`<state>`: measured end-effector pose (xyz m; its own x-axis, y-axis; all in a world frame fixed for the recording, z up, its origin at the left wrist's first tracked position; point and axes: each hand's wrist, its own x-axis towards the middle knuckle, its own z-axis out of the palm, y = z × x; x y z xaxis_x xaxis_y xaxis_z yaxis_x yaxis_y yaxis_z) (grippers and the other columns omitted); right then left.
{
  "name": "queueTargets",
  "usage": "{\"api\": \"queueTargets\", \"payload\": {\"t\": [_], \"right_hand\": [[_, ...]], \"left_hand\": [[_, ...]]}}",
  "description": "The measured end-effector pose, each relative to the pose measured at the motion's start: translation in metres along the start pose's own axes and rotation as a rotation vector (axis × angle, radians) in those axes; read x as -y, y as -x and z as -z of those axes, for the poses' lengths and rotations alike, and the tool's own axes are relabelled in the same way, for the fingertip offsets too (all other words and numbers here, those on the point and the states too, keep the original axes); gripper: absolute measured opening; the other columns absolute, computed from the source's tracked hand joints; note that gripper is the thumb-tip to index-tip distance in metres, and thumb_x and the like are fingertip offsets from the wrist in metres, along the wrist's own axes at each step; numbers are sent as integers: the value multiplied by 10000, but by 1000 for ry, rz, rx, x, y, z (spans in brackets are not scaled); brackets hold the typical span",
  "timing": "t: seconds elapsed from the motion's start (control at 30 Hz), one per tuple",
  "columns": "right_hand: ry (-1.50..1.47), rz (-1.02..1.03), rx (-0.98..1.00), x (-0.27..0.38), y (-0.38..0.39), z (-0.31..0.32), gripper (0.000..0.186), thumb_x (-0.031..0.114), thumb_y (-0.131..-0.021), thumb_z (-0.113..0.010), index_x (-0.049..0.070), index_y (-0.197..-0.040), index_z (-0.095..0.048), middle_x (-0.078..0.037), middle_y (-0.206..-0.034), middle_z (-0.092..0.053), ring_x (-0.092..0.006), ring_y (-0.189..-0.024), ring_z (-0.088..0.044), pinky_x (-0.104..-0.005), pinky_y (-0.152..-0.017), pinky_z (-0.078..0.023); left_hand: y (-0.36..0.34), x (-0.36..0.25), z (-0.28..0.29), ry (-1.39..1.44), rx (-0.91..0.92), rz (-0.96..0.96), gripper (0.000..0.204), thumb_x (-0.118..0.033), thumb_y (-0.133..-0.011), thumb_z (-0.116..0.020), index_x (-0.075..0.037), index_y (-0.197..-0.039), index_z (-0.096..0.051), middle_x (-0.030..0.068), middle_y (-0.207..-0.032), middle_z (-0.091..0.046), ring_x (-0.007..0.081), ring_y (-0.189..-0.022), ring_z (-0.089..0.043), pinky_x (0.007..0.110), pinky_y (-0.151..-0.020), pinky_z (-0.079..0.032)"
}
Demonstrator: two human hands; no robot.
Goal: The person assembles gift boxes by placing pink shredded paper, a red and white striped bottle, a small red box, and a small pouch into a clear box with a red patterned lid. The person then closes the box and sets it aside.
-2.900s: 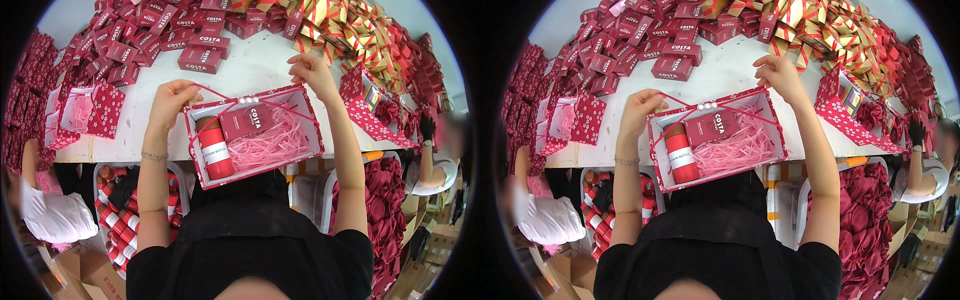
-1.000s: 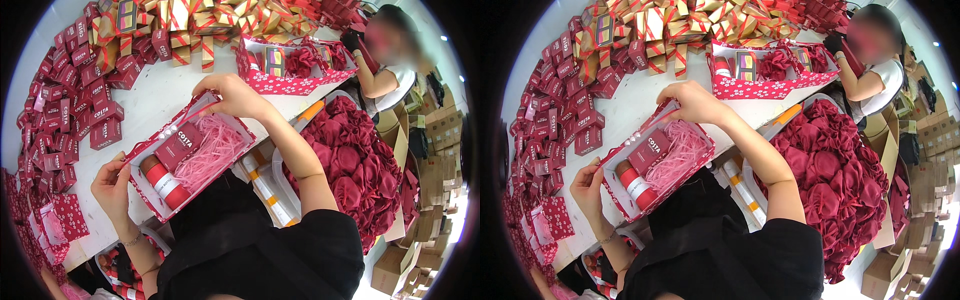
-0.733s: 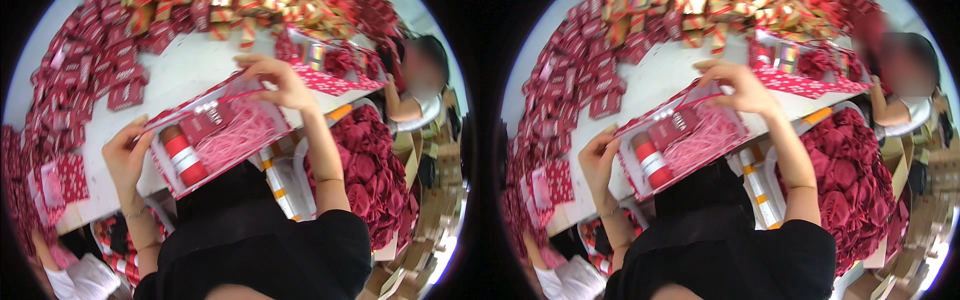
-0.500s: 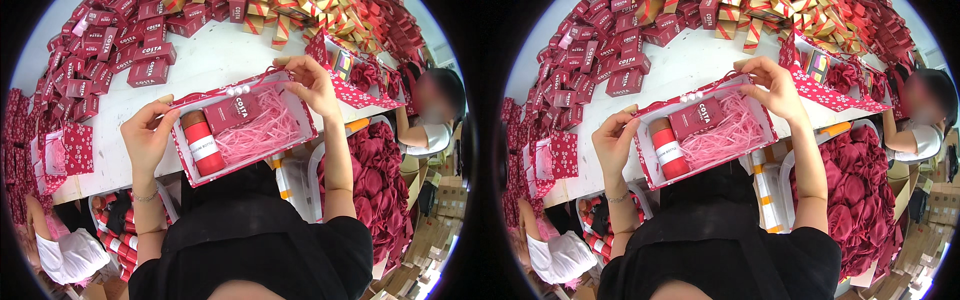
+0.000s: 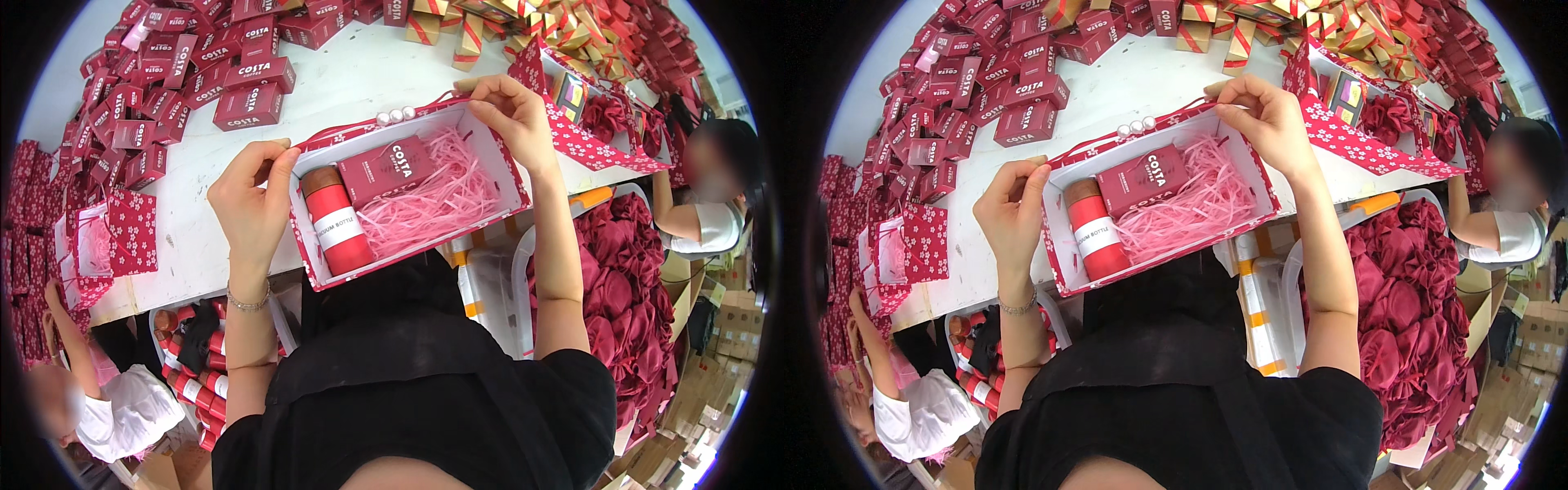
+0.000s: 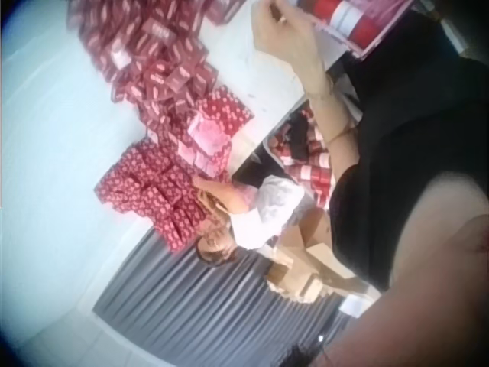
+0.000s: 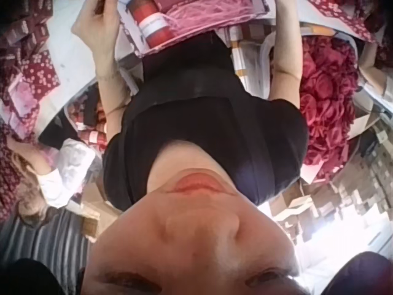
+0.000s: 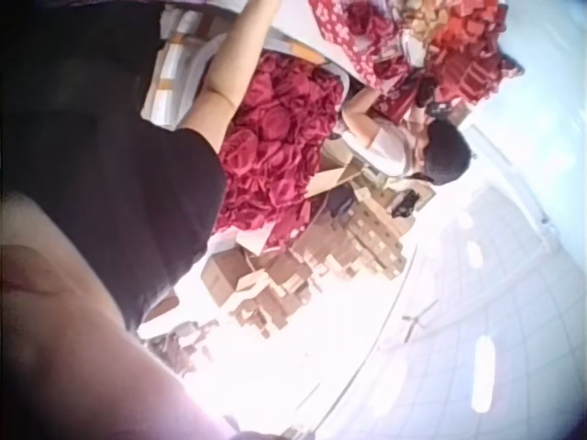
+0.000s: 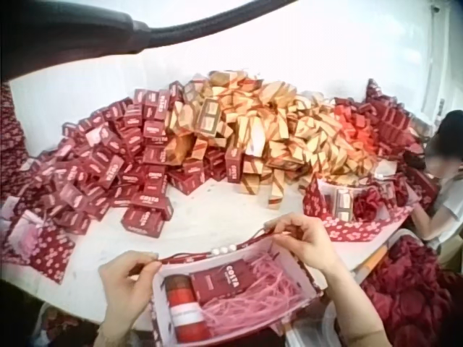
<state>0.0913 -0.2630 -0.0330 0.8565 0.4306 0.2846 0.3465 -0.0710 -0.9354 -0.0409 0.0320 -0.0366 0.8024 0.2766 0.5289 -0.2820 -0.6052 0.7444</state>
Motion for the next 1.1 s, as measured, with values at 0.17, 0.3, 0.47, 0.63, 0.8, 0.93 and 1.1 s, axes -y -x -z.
{"api": "queueTargets", "payload": {"t": [0.17,0.3,0.47,0.63,0.8,0.93,1.1], "right_hand": [[-52,-8,38,-7,5,7,50,-40,-892,-588,-10,-921,-561,-122,-1234,-612,-68,-971,-596,-212,-838,-483],[8,46,-47,-3,8,-5,49,-25,-891,-600,-1,-916,-564,-125,-1264,-593,-90,-948,-608,-224,-797,-496],[389,242,-225,2,12,-7,66,4,-881,-638,7,-924,-587,-51,-1005,-643,-88,-823,-602,-226,-660,-498],[243,80,-260,-7,18,-6,75,-1,-886,-640,23,-921,-579,24,-747,-564,-38,-675,-506,-188,-599,-408],[161,99,-309,-8,17,-11,79,-17,-876,-640,20,-897,-574,19,-694,-562,-31,-597,-488,-202,-537,-390],[365,216,-420,-10,21,-11,117,-48,-850,-648,26,-892,-568,8,-691,-542,-42,-588,-496,-208,-533,-398],[247,166,-450,-16,25,-7,102,-21,-875,-646,39,-898,-566,39,-663,-516,-15,-578,-434,-189,-504,-338]], "left_hand": [[6,-5,-2,60,40,40,82,-43,-894,-645,23,-861,-609,86,-950,-706,51,-693,-569,201,-598,-464],[7,-5,-4,78,5,50,87,-47,-876,-656,19,-842,-610,107,-950,-715,109,-743,-648,238,-659,-532],[8,-6,0,-31,36,-79,85,-43,-892,-647,23,-860,-604,126,-1051,-692,83,-797,-605,216,-699,-505],[7,-5,4,-40,104,-94,82,-29,-877,-660,35,-855,-614,137,-1064,-691,104,-823,-629,225,-711,-515],[8,-8,3,-66,87,-80,80,-20,-869,-663,39,-874,-609,131,-1032,-704,93,-764,-622,230,-695,-521],[9,-8,2,-115,70,-145,89,-20,-865,-666,39,-886,-603,122,-1009,-711,83,-748,-612,232,-696,-523],[6,-11,2,-99,95,-163,87,-20,-868,-663,40,-885,-601,122,-1004,-713,86,-778,-621,227,-705,-517]]}}
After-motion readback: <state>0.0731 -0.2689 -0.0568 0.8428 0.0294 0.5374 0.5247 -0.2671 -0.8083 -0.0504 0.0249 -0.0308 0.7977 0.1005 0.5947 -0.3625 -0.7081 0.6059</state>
